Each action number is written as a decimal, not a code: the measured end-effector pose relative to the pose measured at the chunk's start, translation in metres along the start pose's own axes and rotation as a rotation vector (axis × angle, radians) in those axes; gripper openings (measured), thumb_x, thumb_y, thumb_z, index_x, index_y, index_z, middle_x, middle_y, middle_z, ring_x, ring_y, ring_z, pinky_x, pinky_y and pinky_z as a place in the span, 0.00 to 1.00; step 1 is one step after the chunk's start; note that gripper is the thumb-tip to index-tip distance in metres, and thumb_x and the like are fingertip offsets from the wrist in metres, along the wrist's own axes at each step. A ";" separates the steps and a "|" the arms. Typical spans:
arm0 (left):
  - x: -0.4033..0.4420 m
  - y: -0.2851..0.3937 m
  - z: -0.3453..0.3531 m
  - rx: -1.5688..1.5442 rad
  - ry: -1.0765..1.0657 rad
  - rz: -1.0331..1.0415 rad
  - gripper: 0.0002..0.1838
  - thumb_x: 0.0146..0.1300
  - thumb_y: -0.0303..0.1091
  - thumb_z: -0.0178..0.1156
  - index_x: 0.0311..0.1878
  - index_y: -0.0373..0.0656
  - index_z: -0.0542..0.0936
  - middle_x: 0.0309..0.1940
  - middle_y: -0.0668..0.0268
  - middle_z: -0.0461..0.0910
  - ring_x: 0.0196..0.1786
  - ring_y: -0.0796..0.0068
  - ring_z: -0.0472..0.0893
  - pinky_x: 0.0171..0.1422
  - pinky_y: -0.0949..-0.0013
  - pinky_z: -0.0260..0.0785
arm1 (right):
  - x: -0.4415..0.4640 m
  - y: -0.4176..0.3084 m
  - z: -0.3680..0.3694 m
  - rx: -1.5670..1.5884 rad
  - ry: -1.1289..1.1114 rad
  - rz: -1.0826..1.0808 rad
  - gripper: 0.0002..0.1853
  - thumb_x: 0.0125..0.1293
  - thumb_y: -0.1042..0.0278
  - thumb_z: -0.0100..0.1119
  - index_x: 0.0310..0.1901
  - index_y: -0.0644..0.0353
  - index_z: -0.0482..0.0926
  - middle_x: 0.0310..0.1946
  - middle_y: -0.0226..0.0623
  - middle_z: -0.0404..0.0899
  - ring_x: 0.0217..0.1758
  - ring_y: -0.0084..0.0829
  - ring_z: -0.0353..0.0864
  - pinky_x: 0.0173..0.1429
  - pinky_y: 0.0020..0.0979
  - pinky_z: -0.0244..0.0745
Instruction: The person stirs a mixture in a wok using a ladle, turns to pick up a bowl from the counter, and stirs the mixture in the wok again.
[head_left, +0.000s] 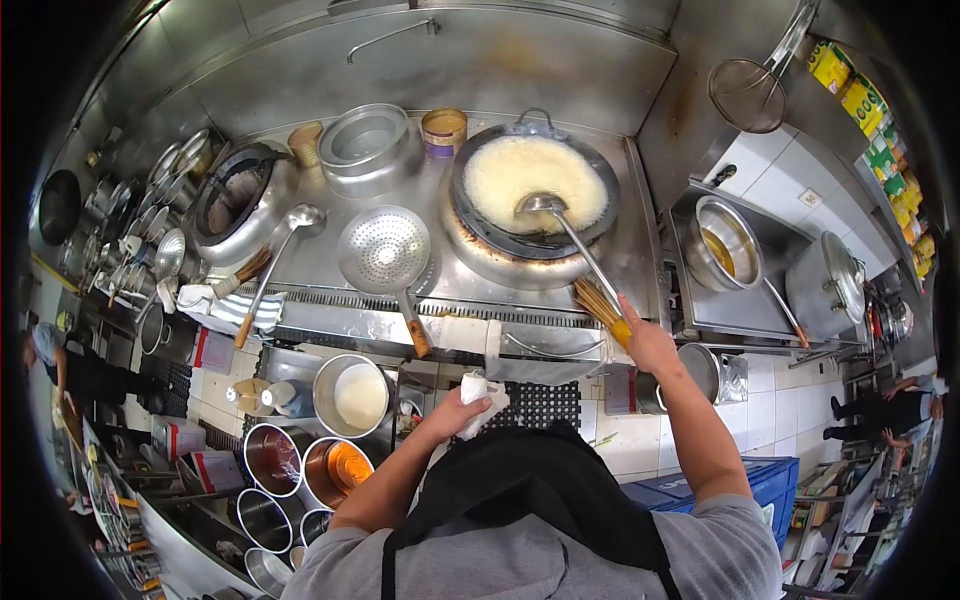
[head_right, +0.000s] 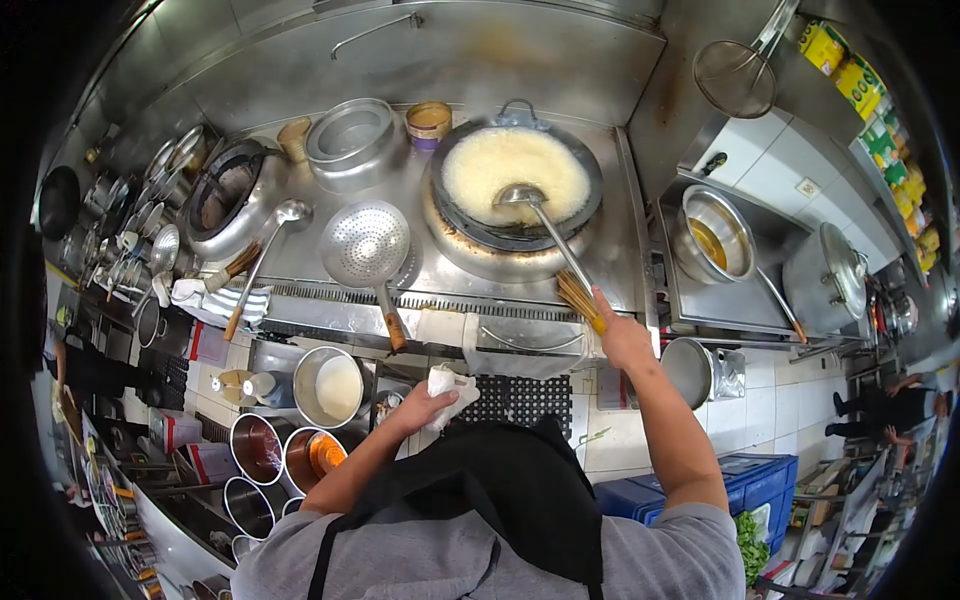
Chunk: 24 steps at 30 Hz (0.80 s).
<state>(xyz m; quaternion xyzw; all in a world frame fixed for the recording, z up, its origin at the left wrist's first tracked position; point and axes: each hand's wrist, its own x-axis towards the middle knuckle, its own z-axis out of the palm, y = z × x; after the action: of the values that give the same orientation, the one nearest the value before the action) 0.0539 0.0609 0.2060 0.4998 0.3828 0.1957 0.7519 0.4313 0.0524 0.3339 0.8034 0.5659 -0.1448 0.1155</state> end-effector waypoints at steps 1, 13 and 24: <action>-0.003 -0.003 -0.004 0.026 0.023 0.016 0.17 0.68 0.40 0.61 0.53 0.39 0.76 0.36 0.67 0.80 0.33 0.77 0.79 0.34 0.70 0.74 | 0.008 -0.003 0.001 0.005 -0.012 0.016 0.48 0.62 0.77 0.48 0.77 0.27 0.38 0.41 0.55 0.83 0.43 0.51 0.85 0.48 0.50 0.78; -0.025 -0.026 -0.037 -0.042 0.108 -0.071 0.17 0.68 0.40 0.61 0.54 0.40 0.77 0.40 0.68 0.81 0.42 0.77 0.79 0.47 0.68 0.72 | 0.078 -0.039 -0.018 0.030 0.068 0.013 0.50 0.60 0.78 0.49 0.77 0.27 0.36 0.48 0.58 0.81 0.50 0.53 0.83 0.56 0.50 0.76; -0.022 -0.025 -0.022 -0.073 0.172 0.040 0.15 0.67 0.41 0.63 0.47 0.39 0.79 0.34 0.68 0.80 0.35 0.78 0.78 0.39 0.69 0.72 | 0.128 -0.064 -0.064 -0.033 0.087 0.048 0.46 0.63 0.78 0.48 0.78 0.29 0.43 0.57 0.51 0.78 0.59 0.47 0.80 0.62 0.45 0.74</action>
<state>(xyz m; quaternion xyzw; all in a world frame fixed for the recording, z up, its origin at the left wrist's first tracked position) 0.0208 0.0491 0.1871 0.4608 0.4284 0.2666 0.7301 0.4177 0.2083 0.3451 0.8203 0.5531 -0.0977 0.1075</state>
